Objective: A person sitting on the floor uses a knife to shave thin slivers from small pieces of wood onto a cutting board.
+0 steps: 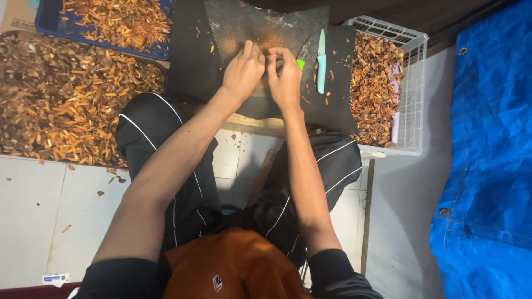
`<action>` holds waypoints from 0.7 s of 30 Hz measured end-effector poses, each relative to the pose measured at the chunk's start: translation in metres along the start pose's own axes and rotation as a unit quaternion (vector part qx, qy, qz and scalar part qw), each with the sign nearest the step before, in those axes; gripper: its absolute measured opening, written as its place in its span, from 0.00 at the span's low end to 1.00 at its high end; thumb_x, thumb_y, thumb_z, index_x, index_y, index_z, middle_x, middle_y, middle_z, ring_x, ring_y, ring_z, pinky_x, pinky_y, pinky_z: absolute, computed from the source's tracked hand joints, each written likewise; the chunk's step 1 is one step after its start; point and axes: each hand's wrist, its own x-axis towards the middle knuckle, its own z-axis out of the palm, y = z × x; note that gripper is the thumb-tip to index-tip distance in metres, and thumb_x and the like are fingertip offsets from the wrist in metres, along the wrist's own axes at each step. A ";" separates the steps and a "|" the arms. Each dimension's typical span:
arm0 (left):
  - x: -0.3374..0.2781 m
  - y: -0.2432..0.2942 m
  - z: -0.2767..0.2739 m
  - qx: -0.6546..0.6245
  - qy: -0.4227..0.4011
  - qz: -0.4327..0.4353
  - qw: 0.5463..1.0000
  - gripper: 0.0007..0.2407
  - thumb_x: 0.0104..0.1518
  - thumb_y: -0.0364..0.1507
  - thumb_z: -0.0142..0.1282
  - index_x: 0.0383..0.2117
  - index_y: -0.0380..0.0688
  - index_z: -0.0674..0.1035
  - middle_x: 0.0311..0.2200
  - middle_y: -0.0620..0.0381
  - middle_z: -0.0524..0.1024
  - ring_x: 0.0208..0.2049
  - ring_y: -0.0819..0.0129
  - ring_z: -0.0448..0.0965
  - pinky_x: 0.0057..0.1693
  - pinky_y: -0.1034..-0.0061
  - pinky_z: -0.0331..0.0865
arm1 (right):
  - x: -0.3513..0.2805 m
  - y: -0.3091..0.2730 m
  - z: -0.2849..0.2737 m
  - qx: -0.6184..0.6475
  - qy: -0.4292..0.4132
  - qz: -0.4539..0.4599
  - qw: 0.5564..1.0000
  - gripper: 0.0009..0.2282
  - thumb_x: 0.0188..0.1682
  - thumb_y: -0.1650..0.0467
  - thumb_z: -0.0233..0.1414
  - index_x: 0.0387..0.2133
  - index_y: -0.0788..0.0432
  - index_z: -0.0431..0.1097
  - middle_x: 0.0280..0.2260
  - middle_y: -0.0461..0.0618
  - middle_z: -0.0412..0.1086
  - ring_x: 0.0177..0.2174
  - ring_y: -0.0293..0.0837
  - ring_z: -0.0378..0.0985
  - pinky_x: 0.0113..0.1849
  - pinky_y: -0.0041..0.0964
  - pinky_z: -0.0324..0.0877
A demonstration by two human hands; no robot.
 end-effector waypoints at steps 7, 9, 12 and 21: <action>0.011 -0.013 0.006 -0.118 -0.035 -0.052 0.991 0.07 0.50 0.19 0.57 0.34 0.33 0.80 0.33 0.46 0.74 0.45 0.52 0.72 0.39 0.67 0.77 | 0.003 0.016 0.014 -0.033 -0.024 -0.041 0.998 0.11 0.47 0.77 0.52 0.43 0.59 0.70 0.38 0.50 0.72 0.35 0.45 0.74 0.42 0.39 0.69; 0.022 -0.025 0.004 -0.188 -0.081 -0.079 0.976 0.07 0.53 0.18 0.57 0.37 0.30 0.79 0.35 0.44 0.73 0.45 0.48 0.73 0.36 0.60 0.79 | 0.010 0.022 0.017 -0.047 -0.024 -0.044 0.998 0.15 0.44 0.78 0.54 0.45 0.58 0.70 0.40 0.51 0.73 0.38 0.48 0.73 0.44 0.41 0.68; 0.026 -0.051 0.005 -0.186 -0.120 -0.103 0.970 0.06 0.56 0.17 0.54 0.38 0.37 0.78 0.35 0.46 0.74 0.48 0.49 0.70 0.40 0.60 0.79 | 0.012 0.021 0.021 -0.073 -0.063 -0.049 0.994 0.17 0.44 0.78 0.58 0.48 0.58 0.70 0.42 0.51 0.72 0.41 0.49 0.71 0.43 0.40 0.69; 0.035 -0.168 0.015 -0.390 -0.186 -0.353 0.830 0.11 0.54 0.26 0.49 0.32 0.50 0.87 0.32 0.44 0.82 0.34 0.55 0.82 0.44 0.62 0.72 | 0.017 0.031 0.063 -0.165 -0.118 -0.150 0.968 0.24 0.39 0.85 0.48 0.52 0.66 0.73 0.55 0.68 0.70 0.53 0.64 0.75 0.58 0.50 0.67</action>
